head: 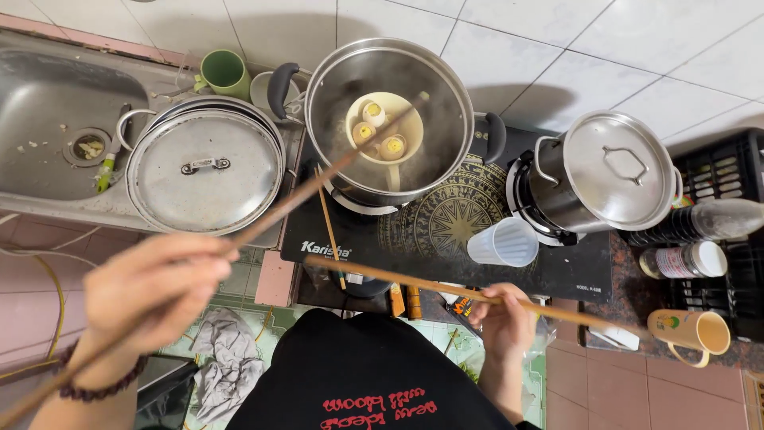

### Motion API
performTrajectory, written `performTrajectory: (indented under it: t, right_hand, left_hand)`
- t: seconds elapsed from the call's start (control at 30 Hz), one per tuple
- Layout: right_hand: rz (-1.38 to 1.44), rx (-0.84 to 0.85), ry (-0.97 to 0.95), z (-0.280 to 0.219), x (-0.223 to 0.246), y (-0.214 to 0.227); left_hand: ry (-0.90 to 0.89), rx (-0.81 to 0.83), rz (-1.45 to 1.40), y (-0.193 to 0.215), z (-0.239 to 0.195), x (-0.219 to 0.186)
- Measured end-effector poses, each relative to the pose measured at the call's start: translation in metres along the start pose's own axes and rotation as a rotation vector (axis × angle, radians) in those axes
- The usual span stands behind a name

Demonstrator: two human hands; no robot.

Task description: The person sits on the kitchen floor picking through water spinach, placing usable pieces into an orange plastic basket and discarding trimmings. They then move to the stove and use chopsticks to handle eggs boiling in a pot, transfer the eggs into an air fryer basket, and close the air fryer.

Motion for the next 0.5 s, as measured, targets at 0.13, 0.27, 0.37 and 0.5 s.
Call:
performTrajectory:
  t: [0.13, 0.27, 0.37, 0.5]
  right_hand:
    - [0.224, 0.145, -0.379, 0.004, -0.056, -0.056]
    - [0.268, 0.376, -0.509, -0.001, -0.083, -0.131]
    - [0.237, 0.401, -0.603, -0.005, -0.085, -0.174]
    - [0.204, 0.385, -0.682, -0.014, -0.085, -0.197]
  left_hand:
    - [-0.149, 0.27, -0.005, -0.049, -0.03, -0.004]
    - [-0.229, 0.299, -0.063, -0.085, -0.042, 0.004]
    - [-0.271, 0.36, -0.088, -0.11, -0.055, 0.008]
    - [-0.206, 0.443, -0.229, -0.139, -0.07, 0.019]
Point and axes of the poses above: each hand's wrist, its own z-axis towards the middle knuckle, its own y-axis out of the back of the hand, x = y × z, the point moved 9 cm from there along z, towards the middle knuckle, and after that the axes turned 2 degrees about z, right-handed, at the moved point
